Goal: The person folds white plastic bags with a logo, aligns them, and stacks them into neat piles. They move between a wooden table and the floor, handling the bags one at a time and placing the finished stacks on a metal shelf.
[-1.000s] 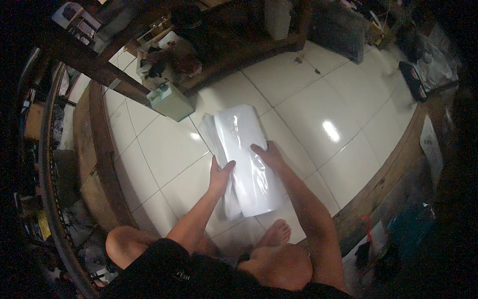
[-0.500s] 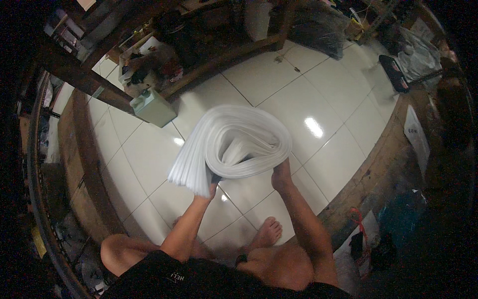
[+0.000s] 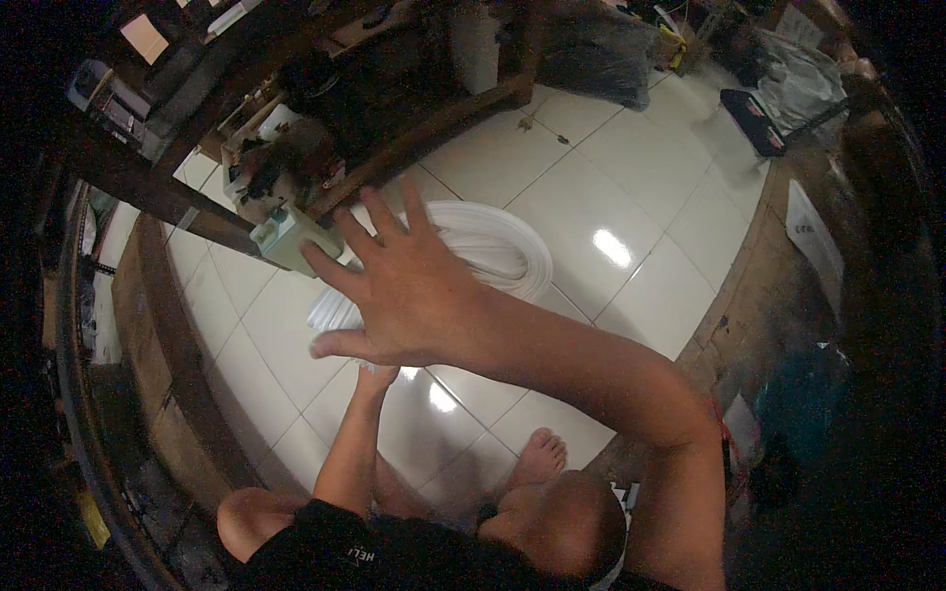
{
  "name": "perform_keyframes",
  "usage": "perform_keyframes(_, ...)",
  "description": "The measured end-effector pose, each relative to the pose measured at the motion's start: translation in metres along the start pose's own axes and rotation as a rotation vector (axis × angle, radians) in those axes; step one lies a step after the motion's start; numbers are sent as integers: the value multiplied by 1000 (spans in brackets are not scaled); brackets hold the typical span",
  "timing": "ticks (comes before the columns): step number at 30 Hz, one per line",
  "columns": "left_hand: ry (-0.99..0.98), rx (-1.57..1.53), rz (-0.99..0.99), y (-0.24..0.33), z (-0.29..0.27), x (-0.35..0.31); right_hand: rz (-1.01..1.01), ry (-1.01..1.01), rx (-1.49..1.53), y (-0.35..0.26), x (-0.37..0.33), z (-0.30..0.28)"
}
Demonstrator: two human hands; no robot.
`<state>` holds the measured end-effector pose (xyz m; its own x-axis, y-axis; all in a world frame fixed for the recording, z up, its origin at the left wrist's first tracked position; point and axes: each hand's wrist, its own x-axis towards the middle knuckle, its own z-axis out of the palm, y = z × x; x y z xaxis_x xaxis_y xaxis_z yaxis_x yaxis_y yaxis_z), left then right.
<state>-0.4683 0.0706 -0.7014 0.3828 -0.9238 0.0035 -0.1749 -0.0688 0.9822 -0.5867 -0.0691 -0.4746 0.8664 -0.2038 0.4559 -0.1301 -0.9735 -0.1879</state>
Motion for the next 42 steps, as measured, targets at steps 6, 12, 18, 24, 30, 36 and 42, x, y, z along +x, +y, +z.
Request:
perform_keyframes(6,-7,2,16,1,-8,0,49,-183,-70,5,-7,-6)
perform_keyframes(12,-8,73,70,42,1,16,220,-237,-215,29,-20,-28)
perform_keyframes(18,-27,90,123,58,5,17,217,-199,-178,39,-4,-25)
perform_keyframes(24,-19,-71,22,44,8,13,102,-183,-59,10,18,-11)
perform_keyframes(30,34,75,233,14,-4,8,40,-61,-24,-1,26,-1)
perform_keyframes(36,-26,-86,8,52,8,17,90,-3,-113,18,3,-13)
perform_keyframes(42,-10,125,185,42,0,14,403,651,335,6,-130,3)
